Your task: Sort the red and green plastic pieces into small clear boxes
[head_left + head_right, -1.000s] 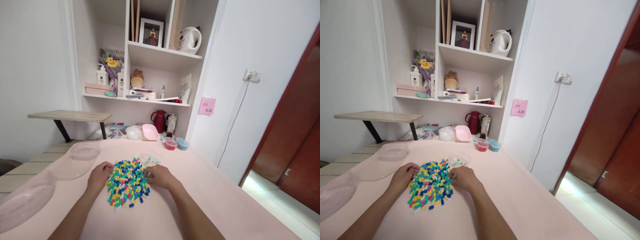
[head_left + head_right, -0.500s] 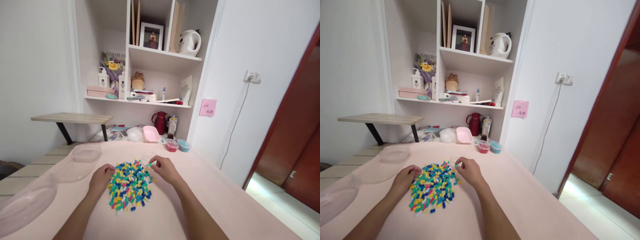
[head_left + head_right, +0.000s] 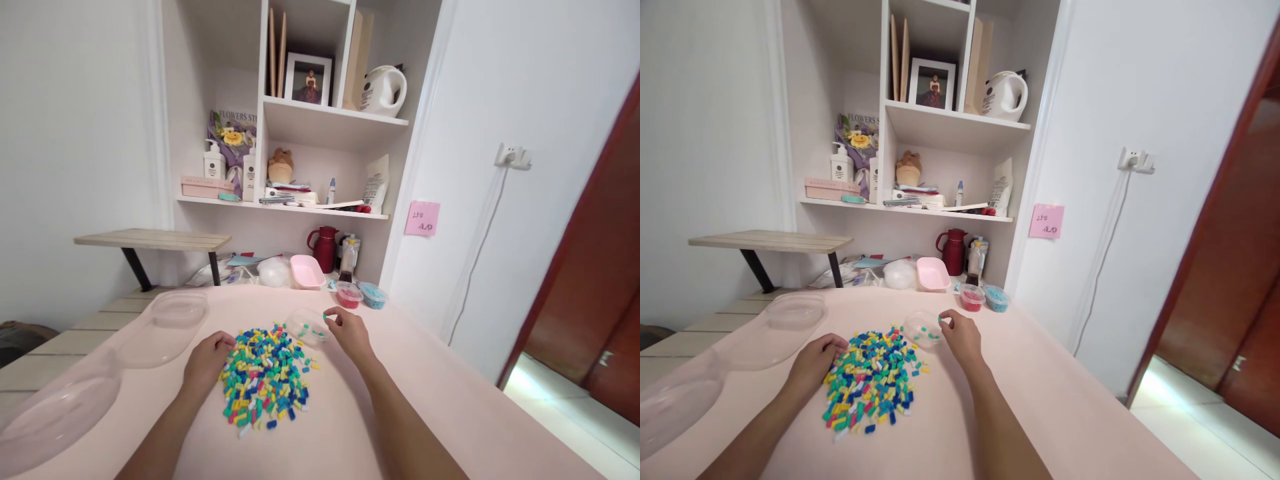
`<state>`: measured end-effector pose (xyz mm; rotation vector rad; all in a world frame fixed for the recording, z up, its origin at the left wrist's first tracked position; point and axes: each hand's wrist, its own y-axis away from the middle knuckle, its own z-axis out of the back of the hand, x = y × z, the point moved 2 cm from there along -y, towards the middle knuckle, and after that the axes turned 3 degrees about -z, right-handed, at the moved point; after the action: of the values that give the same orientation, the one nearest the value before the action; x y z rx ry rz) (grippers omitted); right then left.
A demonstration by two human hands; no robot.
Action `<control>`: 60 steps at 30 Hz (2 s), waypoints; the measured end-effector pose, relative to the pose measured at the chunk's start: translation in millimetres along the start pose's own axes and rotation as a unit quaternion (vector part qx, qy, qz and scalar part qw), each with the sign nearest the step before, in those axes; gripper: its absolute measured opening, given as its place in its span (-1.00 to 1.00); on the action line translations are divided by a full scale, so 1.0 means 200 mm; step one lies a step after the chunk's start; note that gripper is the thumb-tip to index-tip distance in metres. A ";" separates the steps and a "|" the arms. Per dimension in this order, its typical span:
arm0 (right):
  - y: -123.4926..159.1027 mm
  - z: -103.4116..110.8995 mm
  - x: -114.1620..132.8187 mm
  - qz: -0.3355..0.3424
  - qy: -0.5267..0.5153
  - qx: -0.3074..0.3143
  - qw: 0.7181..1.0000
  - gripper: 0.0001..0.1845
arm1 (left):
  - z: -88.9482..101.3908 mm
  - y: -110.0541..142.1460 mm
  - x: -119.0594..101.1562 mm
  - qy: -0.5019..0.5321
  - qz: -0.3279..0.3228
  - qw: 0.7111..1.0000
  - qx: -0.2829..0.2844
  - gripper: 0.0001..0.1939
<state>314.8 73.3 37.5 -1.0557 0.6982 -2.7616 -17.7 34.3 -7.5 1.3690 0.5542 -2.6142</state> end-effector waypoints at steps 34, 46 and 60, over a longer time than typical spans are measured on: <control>0.20 0.01 0.30 0.181 -0.088 0.259 0.945 -0.84 | -0.01 -0.02 0.03 -0.026 0.001 1.000 0.006 -0.77; 0.19 0.01 0.25 0.200 -0.041 0.300 0.932 -0.77 | 0.00 -0.02 0.01 -0.034 0.003 0.999 0.008 -0.76; 0.23 -0.07 0.27 0.207 0.084 0.293 0.930 -0.67 | 0.00 0.00 -0.02 -0.039 0.003 0.999 0.007 -0.76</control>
<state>262.8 24.5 40.0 -0.4837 0.0633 -2.4446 -15.4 33.6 -4.7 1.2634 0.5201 -2.6596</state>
